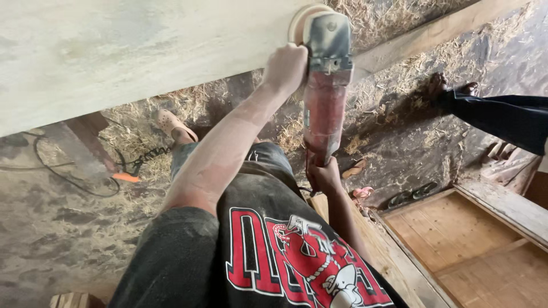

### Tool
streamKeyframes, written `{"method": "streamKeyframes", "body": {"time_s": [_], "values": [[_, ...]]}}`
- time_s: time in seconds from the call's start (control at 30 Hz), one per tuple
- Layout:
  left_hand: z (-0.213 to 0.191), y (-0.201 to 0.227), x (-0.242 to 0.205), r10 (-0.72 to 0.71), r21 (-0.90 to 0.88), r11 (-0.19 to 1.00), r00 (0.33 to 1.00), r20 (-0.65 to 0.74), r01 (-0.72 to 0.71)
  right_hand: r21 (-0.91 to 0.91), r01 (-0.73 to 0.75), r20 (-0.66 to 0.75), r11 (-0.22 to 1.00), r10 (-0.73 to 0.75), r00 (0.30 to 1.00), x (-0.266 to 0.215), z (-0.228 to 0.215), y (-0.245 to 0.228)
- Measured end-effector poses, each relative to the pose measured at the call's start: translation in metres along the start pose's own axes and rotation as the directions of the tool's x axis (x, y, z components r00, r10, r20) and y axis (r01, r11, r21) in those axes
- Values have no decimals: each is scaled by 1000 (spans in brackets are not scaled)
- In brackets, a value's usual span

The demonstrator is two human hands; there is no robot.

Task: The person uses a handheld electric sander to smooth the surface of a wooden plank resting on a workbench. After sanding, the person flips the plank over to inspect the other side.

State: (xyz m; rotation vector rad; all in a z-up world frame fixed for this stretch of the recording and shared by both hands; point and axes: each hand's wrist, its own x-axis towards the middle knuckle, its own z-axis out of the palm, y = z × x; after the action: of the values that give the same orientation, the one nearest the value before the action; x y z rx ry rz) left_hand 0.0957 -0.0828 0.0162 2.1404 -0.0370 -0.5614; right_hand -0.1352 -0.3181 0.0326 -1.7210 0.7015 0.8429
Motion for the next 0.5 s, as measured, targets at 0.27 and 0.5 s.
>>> {"method": "streamKeyframes", "body": {"time_s": [0.27, 0.5], "values": [[-10, -31, 11, 134, 177, 980, 967, -219, -96, -18, -7, 1, 1000, 7, 1000, 4, 29, -24], [-48, -89, -50, 41, 162, 987, 961, -274, 4, -121, 21, 96, 992, -9, 995, -4, 79, -12]]}}
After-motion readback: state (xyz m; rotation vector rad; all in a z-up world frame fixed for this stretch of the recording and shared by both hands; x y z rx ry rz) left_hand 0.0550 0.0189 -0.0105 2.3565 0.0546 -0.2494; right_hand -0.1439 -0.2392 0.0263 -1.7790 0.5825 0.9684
